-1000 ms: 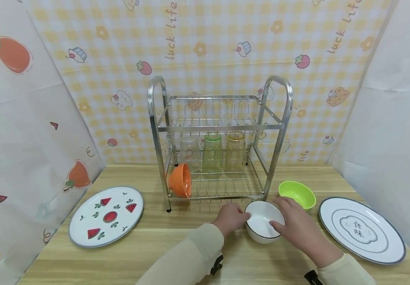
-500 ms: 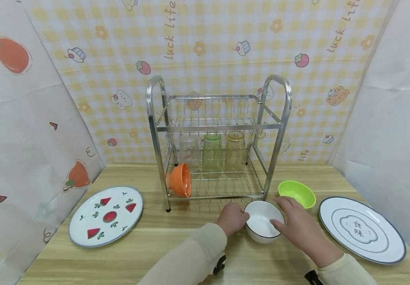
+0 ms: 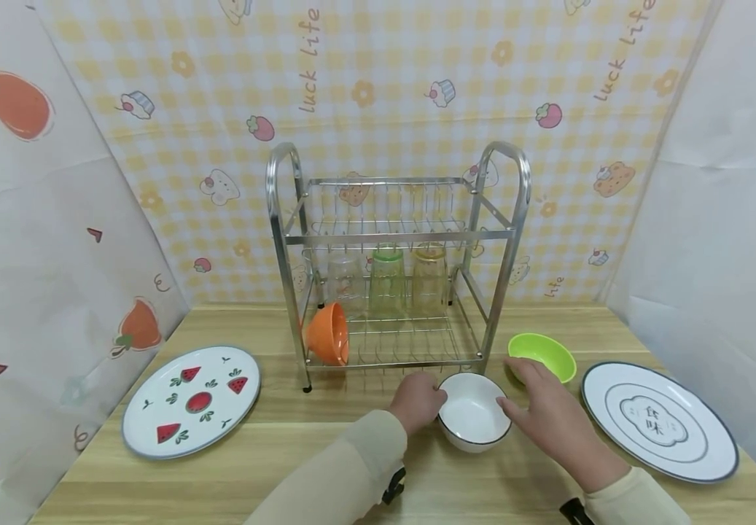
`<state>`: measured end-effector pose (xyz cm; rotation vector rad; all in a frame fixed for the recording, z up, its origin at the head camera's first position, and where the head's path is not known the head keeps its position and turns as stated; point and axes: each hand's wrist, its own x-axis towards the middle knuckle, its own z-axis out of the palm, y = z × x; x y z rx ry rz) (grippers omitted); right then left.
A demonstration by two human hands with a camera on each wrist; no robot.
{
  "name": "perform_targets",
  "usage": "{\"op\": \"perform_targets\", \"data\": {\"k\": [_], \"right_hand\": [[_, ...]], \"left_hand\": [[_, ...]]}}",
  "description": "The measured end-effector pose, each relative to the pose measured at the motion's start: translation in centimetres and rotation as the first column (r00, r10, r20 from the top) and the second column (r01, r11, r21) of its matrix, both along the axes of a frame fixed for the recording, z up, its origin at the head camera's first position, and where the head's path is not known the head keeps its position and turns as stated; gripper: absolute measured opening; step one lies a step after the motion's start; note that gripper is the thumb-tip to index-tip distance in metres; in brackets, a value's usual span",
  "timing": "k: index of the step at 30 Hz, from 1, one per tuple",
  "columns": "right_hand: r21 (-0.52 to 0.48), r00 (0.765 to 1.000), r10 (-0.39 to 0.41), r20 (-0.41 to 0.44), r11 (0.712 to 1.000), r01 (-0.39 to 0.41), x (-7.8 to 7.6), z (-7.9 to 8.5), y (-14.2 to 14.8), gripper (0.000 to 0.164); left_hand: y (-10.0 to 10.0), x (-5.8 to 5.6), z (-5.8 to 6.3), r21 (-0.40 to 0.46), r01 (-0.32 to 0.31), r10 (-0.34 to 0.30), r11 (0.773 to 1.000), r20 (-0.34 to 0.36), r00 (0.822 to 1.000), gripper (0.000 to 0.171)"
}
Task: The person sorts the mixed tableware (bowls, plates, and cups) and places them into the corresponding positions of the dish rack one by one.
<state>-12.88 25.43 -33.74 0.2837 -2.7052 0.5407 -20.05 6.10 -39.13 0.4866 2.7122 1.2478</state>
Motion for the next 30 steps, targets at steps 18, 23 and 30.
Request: {"op": "perform_targets", "data": {"k": [18, 23, 30], "right_hand": [[-0.005, 0.999, 0.021, -0.028, 1.0, -0.021, 0.0, 0.4, -0.6, 0.055], [-0.017, 0.999, 0.029, -0.02, 0.999, -0.03, 0.0, 0.5, -1.0, 0.055], [-0.034, 0.996, 0.074, -0.052, 0.997, -0.075, -0.3, 0.4, -1.9, 0.054]], "left_hand": [[-5.1, 0.0, 1.8, -0.019, -0.012, 0.012, 1.0, 0.017, 1.0, 0.045], [-6.7, 0.2, 2.2, -0.04, -0.03, 0.031, 0.999, 0.025, 0.999, 0.04], [-8.9, 0.5, 2.7, -0.053, -0.062, 0.064, 0.997, 0.036, 0.997, 0.03]]}}
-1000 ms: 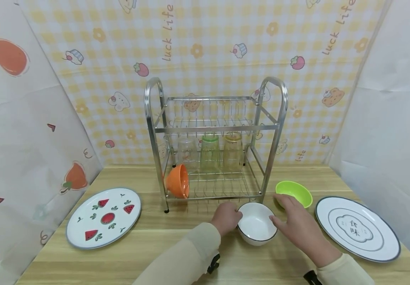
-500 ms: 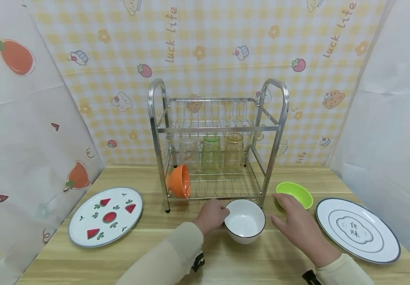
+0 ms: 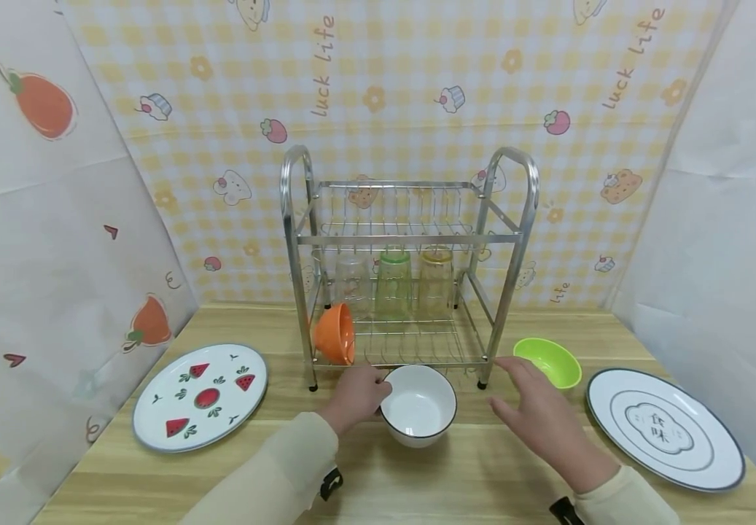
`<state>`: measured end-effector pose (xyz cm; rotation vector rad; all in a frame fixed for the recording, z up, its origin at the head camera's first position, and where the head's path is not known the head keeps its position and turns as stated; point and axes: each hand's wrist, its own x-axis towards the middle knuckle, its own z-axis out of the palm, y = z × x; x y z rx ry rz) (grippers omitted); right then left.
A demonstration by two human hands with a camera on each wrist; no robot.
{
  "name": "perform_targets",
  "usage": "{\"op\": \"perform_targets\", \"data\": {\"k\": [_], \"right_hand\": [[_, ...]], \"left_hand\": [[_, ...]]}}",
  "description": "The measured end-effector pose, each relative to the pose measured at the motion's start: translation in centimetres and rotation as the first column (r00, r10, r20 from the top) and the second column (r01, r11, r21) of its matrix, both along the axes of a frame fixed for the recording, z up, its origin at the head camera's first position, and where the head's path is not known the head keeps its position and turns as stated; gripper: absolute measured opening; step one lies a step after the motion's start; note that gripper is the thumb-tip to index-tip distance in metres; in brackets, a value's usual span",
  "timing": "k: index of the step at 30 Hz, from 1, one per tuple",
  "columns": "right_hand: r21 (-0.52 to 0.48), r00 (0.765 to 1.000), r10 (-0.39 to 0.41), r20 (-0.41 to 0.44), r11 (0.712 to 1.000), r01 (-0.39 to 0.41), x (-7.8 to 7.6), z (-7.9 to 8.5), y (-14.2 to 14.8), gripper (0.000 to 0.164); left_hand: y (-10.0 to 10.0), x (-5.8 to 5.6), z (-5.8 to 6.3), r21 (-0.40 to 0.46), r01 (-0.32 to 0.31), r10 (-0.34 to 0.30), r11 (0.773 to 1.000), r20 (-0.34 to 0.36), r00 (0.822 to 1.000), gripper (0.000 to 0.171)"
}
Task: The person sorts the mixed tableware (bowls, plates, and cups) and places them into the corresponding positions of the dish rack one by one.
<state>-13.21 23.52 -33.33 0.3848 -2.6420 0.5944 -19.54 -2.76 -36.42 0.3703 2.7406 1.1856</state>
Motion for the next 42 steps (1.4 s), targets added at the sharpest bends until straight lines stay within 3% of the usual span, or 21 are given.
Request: {"op": "perform_targets", "data": {"k": [7, 17, 26, 34, 42], "right_hand": [[0.002, 0.999, 0.04, -0.026, 0.999, -0.04, 0.1, -0.2, -0.6, 0.052], [-0.003, 0.993, 0.115, -0.036, 0.993, -0.115, 0.4, -0.3, -2.1, 0.045], [0.042, 0.985, 0.158, -0.076, 0.987, -0.155, 0.6, -0.4, -4.0, 0.043], [0.108, 0.953, 0.257, -0.163, 0.964, -0.241, 0.7, -0.8, -5.5, 0.047], [0.104, 0.909, 0.386, -0.158, 0.922, -0.373, 1.0, -1.0, -7.7, 0.045]], "left_hand": [[-1.7, 0.6, 1.0, -0.012, -0.003, 0.003, 1.0, 0.008, 1.0, 0.029], [-3.6, 1.2, 2.7, -0.127, -0.037, 0.023, 0.991, -0.105, 0.994, 0.039], [-4.8, 1.7, 4.2, -0.149, -0.049, 0.026, 0.988, -0.152, 0.988, 0.042], [-5.1, 1.7, 4.7, -0.19, -0.052, 0.024, 0.98, -0.146, 0.989, 0.042], [-5.0, 2.2, 5.3, -0.219, -0.051, 0.019, 0.974, -0.146, 0.989, 0.041]]}}
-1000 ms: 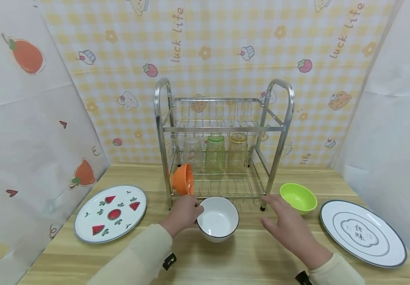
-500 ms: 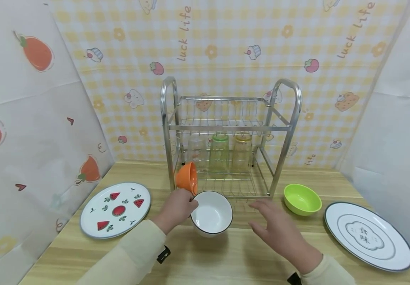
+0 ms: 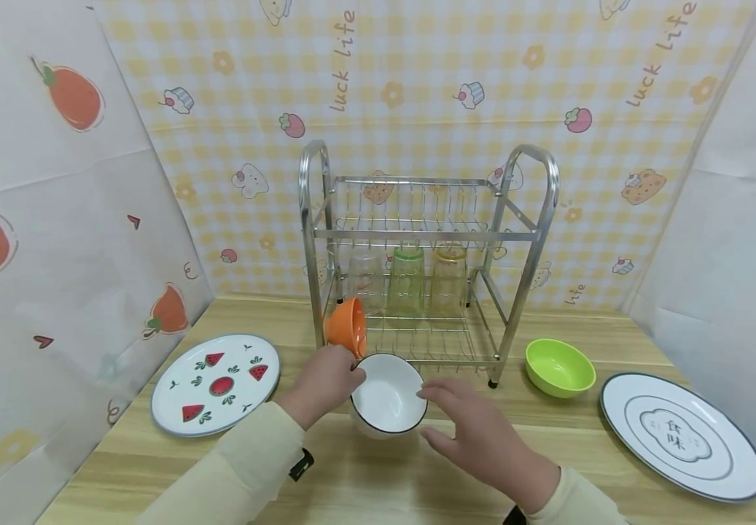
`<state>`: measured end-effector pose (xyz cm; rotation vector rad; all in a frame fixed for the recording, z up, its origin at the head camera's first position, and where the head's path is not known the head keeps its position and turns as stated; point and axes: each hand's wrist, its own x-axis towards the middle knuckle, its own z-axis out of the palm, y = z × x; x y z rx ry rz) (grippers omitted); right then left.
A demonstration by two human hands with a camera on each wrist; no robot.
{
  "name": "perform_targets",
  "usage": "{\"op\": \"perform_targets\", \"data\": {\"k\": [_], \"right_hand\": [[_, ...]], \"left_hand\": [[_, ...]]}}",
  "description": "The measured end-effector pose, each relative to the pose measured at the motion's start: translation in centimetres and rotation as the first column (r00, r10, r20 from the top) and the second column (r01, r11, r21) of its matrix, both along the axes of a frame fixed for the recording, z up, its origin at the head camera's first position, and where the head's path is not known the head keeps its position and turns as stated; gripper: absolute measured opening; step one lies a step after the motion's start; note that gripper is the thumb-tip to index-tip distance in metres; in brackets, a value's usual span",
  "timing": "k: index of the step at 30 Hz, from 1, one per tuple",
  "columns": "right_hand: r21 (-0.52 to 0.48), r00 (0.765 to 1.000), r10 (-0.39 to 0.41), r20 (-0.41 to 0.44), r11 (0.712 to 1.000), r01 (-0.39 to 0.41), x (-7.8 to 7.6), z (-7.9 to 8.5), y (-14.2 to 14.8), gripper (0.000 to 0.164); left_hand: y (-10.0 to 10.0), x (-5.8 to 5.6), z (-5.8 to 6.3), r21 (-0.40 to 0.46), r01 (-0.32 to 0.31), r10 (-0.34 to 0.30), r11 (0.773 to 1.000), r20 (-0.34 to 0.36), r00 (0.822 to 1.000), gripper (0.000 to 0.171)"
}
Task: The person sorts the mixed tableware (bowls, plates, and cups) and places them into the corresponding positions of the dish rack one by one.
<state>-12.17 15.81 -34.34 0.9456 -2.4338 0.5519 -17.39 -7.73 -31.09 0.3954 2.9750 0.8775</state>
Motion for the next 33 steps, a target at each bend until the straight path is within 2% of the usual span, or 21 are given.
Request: {"op": "perform_targets", "data": {"k": [7, 17, 21, 25, 33], "right_hand": [[0.019, 0.997, 0.066, 0.052, 0.998, -0.067, 0.2, -0.2, -1.9, 0.04], [0.094, 0.977, 0.03, 0.21, 0.994, -0.051, 0.4, 0.4, -4.0, 0.029], [0.131, 0.972, 0.016, 0.236, 0.99, -0.048, 0.2, 0.5, -4.5, 0.02], [0.138, 0.975, 0.018, 0.221, 0.989, -0.049, -0.1, 0.3, -4.8, 0.01], [0.162, 0.992, 0.03, 0.121, 0.985, -0.05, -0.1, 0.2, -4.9, 0.015]], "left_hand": [[0.5, 0.2, 0.5, -0.045, -0.007, 0.007, 0.999, -0.002, 1.0, 0.041], [1.1, 0.2, 0.7, -0.056, 0.001, -0.002, 0.998, -0.031, 1.0, 0.042], [1.3, 0.2, 0.7, -0.057, -0.019, 0.018, 0.998, -0.024, 1.0, 0.043], [1.4, 0.2, 0.8, -0.051, -0.034, 0.033, 0.998, -0.01, 0.999, 0.044], [1.3, 0.2, 0.6, -0.027, -0.041, 0.04, 0.999, -0.006, 0.999, 0.042]]}}
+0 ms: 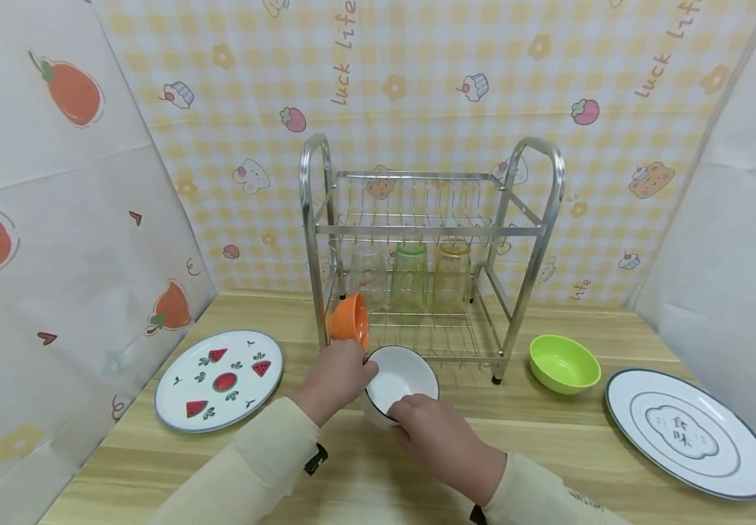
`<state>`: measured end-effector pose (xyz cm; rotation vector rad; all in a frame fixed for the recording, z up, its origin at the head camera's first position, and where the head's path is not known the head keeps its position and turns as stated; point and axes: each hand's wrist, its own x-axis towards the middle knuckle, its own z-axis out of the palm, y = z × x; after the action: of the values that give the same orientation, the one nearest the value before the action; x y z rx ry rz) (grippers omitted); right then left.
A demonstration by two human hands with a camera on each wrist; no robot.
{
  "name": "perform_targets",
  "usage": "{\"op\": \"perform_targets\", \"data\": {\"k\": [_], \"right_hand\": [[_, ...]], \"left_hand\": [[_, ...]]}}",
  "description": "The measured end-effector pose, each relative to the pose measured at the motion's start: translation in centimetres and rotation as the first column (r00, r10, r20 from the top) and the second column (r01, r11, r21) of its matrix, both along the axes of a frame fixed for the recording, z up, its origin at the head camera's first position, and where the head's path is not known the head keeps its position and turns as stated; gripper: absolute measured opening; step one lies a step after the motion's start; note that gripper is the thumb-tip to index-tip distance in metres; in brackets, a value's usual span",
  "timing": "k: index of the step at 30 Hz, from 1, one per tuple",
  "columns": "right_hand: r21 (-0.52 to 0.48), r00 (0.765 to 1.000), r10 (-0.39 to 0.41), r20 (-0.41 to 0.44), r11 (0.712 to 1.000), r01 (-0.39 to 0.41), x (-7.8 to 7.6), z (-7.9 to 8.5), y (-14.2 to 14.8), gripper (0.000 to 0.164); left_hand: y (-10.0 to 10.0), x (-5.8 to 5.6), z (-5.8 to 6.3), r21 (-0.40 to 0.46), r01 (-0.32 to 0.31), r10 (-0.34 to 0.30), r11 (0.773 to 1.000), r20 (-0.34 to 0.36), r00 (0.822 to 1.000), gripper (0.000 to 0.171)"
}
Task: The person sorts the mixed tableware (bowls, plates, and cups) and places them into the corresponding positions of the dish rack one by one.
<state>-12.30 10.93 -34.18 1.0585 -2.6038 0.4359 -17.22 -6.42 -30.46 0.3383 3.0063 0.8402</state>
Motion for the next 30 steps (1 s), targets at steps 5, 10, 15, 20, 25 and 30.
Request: {"op": "perform_targets", "data": {"k": [5, 10, 15, 20, 25, 30], "right_hand": [[-0.002, 0.995, 0.009, -0.101, 1.0, -0.009, 0.0, -0.4, 0.0, 0.019], [-0.021, 0.981, 0.008, -0.194, 1.0, -0.012, 0.1, -0.7, -0.1, 0.021], [-0.061, 0.97, 0.009, -0.244, 0.998, -0.025, 0.1, -0.8, -0.1, 0.022], [-0.107, 0.976, 0.025, -0.217, 0.993, -0.049, -0.2, -0.6, 0.1, 0.021], [-0.141, 0.988, 0.024, -0.152, 0.989, -0.046, -0.4, -0.2, 0.4, 0.02], [-0.158, 0.994, 0.006, -0.113, 0.987, -0.024, -0.6, 0.0, 0.5, 0.018]], "left_hand": [[0.1, 0.0, -0.3, -0.005, -0.031, 0.031, 0.999, 0.0, 1.0, 0.04], [0.4, -0.1, -0.4, 0.0, -0.039, 0.039, 0.999, -0.036, 0.999, 0.038], [0.5, -0.2, -0.5, 0.038, -0.036, 0.039, 0.999, -0.062, 0.997, 0.04], [0.2, -0.3, -0.8, 0.122, -0.026, 0.035, 0.992, -0.073, 0.997, 0.044], [-0.3, -0.3, -1.0, 0.179, -0.018, 0.038, 0.984, -0.112, 0.993, 0.037], [-0.6, -0.2, -0.7, 0.217, -0.038, 0.068, 0.975, -0.133, 0.989, 0.031]]}}
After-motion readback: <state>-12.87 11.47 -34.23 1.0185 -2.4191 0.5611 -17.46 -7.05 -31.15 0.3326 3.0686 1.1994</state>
